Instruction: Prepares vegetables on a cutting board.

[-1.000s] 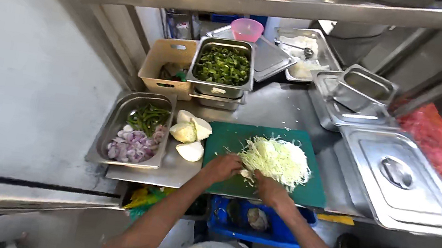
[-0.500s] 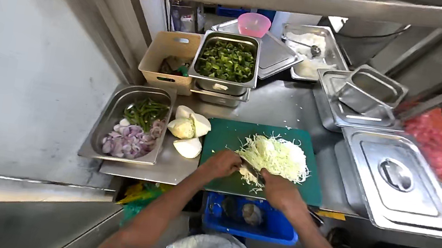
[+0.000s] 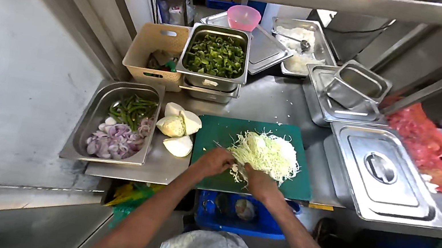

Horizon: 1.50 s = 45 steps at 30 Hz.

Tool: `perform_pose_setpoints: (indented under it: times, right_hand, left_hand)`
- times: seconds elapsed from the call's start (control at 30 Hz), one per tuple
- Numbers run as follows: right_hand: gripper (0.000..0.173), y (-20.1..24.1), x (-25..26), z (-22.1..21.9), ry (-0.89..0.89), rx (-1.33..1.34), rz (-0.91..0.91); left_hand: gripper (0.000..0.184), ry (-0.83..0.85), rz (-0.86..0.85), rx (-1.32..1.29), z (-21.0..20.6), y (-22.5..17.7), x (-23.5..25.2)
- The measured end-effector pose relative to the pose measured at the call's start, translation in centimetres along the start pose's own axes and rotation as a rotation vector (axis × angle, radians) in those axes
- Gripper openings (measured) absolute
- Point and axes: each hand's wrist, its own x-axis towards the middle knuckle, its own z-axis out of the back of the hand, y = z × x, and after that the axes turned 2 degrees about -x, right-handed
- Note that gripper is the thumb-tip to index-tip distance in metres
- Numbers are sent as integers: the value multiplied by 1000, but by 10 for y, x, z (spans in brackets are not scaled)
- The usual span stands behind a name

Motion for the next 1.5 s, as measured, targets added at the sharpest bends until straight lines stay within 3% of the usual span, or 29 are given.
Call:
perform_pose_setpoints:
  times: [0.1, 0.23, 0.3, 0.4, 0.57, 0.73, 0.87, 1.07, 1.2, 1.27, 1.37, 1.43, 1.5]
  right_hand:
    - [36, -2, -27, 23, 18, -93, -34]
    - [50, 4, 8, -13, 28, 57, -34]
    - [51, 1, 4, -2, 19, 17, -20]
    - [38, -3, -27, 26, 40, -70, -33]
    - [49, -3, 12, -17, 15, 66, 0]
    - [37, -8, -26, 22, 54, -48, -19]
    - [49, 1, 10, -21, 16, 91, -4]
    - [37, -4, -22, 20, 50, -19, -20]
    - [47, 2, 12, -21, 11, 114, -9]
    - [49, 0, 6, -9, 33, 62, -5]
    - [39, -3, -21, 23, 57, -36, -29]
    - [48, 4, -23, 8, 42, 21, 3]
    - [61, 9, -14, -35, -65, 190, 86]
  left_hand:
    - [12, -48, -52, 0, -5, 4, -2]
    - [12, -52, -29, -22, -7, 2, -1]
    - [13, -38, -14, -23, -5, 2, 0]
    - [12, -57, -36, -19, -6, 3, -2]
    - [13, -64, -25, -42, -7, 0, -2]
    - [14, -45, -16, -31, -4, 1, -2]
    - [13, -42, 2, -43, -6, 3, -1]
    - [12, -68, -32, -38, -3, 4, 0]
    - [11, -78, -25, -64, -5, 5, -1]
    - [12, -73, -19, -78, -4, 6, 0]
    - [14, -82, -42, -66, -4, 9, 3]
    - [16, -67, 23, -75, -3, 8, -10]
    - [23, -50, 111, -36, -2, 6, -25]
